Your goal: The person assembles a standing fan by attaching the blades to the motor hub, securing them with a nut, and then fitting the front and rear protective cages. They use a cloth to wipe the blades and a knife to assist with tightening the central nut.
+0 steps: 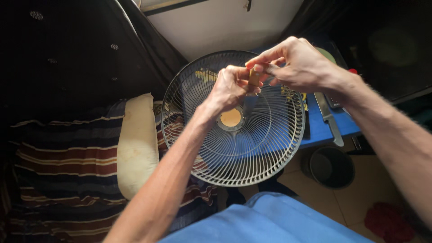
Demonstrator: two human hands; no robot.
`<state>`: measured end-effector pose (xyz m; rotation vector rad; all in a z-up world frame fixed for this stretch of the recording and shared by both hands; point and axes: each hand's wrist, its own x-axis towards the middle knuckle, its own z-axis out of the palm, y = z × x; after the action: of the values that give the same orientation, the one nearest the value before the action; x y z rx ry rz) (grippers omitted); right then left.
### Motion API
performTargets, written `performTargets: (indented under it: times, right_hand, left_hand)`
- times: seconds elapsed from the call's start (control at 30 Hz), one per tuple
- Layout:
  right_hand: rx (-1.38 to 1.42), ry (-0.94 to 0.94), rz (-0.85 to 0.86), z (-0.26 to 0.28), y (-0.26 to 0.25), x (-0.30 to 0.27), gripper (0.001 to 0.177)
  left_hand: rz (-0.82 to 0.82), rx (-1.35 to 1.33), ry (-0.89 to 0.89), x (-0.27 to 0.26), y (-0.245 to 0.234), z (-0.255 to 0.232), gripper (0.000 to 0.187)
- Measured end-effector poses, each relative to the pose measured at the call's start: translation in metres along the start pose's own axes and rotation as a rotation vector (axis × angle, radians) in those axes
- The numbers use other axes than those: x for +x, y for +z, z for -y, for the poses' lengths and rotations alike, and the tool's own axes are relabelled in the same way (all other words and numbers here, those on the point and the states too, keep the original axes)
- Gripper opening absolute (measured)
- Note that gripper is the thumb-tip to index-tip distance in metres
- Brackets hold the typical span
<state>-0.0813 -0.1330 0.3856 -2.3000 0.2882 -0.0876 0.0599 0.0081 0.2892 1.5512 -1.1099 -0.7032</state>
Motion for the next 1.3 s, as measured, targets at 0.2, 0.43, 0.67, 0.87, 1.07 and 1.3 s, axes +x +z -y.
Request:
performTargets:
  times: [0.2,0.43,0.67,0.87,1.07,1.3]
  right_hand:
    - [-0.15,0.004,-0.069,0.002,-0.002,0.002,0.038]
    - [-0.208,0.065,-0.086,0.01,0.0,0.004,0.044]
    - [0.198,-0.019,0.059,0.002,0.003,0.0,0.039]
    - [0.008,0.081,-0.026,0.008,0.005,-0.004,0.037]
    - [0.005,0.03,-0.126,0.012,0.017,-0.008,0.043]
    - [0.07,-0.147,-0.137,-0.011,0.014,0.001,0.036]
  left_hand:
    - [-0.004,0.079,0.054,-0.006,-0.003,-0.022,0.038]
    - [-0.035,-0.168,0.048,-0.007,0.004,-0.025,0.045]
    - [0.202,-0.163,0.01,0.008,-0.013,-0.004,0.068]
    - [0.006,0.025,0.045,-0.004,-0.008,-0.014,0.071]
    - [-0.057,-0.04,0.047,-0.008,-0.008,-0.015,0.05]
    - [-0.03,0.056,0.036,-0.001,-0.012,-0.012,0.08]
